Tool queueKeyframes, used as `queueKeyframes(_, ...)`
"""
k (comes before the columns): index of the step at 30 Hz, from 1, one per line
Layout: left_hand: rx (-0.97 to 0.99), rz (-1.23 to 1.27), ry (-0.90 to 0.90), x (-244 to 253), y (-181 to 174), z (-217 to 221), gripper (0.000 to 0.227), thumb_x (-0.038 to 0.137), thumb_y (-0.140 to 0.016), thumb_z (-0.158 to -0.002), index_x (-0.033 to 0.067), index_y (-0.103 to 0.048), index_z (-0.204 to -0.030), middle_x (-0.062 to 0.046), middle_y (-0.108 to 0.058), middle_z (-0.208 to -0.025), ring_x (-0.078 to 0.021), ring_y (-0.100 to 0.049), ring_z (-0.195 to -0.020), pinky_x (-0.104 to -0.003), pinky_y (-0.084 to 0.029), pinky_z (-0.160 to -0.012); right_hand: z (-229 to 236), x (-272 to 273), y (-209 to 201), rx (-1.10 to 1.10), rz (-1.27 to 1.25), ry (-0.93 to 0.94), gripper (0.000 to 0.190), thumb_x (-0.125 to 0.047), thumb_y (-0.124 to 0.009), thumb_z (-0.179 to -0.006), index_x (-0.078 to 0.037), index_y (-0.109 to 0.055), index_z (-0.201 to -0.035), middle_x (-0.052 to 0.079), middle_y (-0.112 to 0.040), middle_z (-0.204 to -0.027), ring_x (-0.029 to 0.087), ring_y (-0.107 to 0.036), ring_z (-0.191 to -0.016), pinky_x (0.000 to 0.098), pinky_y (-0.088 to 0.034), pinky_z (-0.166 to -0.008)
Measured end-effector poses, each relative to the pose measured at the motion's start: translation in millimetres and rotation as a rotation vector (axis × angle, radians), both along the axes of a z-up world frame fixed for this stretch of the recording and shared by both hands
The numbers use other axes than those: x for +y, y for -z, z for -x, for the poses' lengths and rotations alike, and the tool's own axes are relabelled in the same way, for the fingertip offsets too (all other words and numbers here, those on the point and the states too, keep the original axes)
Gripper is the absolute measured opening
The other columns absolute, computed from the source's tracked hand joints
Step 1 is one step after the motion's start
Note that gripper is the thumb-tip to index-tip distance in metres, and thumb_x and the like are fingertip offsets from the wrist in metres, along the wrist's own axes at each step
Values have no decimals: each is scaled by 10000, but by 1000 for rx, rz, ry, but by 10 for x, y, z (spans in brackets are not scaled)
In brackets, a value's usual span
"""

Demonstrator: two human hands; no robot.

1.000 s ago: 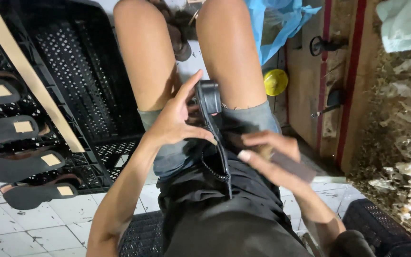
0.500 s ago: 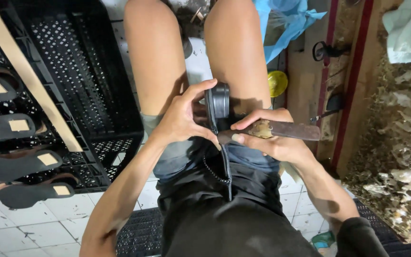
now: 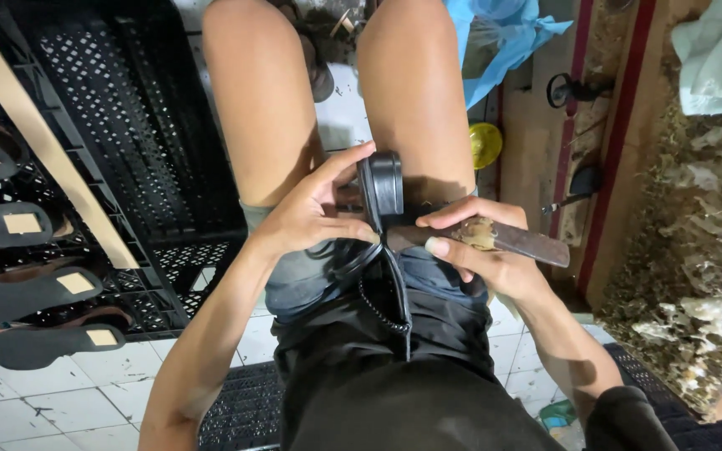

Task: Assembling a sandal by heating the sole, attaching it to the upper, hammering it, and trimming excess material.

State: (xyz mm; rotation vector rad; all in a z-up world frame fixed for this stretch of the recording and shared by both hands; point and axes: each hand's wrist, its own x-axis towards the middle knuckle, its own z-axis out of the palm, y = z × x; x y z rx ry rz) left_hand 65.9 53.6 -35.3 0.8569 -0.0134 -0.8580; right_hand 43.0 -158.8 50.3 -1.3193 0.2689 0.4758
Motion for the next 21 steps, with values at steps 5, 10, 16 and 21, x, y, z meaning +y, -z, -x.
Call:
queueKeyframes(5, 35, -4, -49, 8, 82, 24, 830, -117, -725, -617, 85, -327, -1317, -132, -416, -1260, -251, -545, -965, -395, -527, -786, -78, 46, 76, -88, 36, -97, 189, 73, -689, -616, 94, -606, -785, 231, -628, -767, 83, -497, -281, 160, -405, -260)
queueKeyframes(10, 69, -7, -29, 35, -18, -31, 831, -151, -718, -595, 79, -352, -1305, -136, -452, -1194, -233, -550, -901, -411, -550, -751, -262, 28, -17, -325, 163, -271, 211, 32, -732, -600, 17, -650, -794, 147, -649, -722, 131, -611, -501, 242, -455, -397)
queueKeyframes(16, 72, -22, -58, 29, 14, -7, 792, -140, -717, -597, 72, -381, -1283, -168, -458, -1214, -265, -569, -895, -433, -550, -752, -204, -14, -29, -229, 147, -206, 196, 50, -705, -607, 35, -637, -789, 161, -636, -683, 81, -541, -373, 172, -417, -328)
queueKeyframes(21, 81, -35, -77, -21, -9, -10, 812, -164, -723, -568, 62, -393, -1275, -166, -487, -1169, -223, -579, -826, -390, -569, -709, -164, 39, 38, -296, 176, -199, 167, 46, -703, -618, 43, -632, -770, 175, -642, -707, 134, -571, -415, 236, -432, -347)
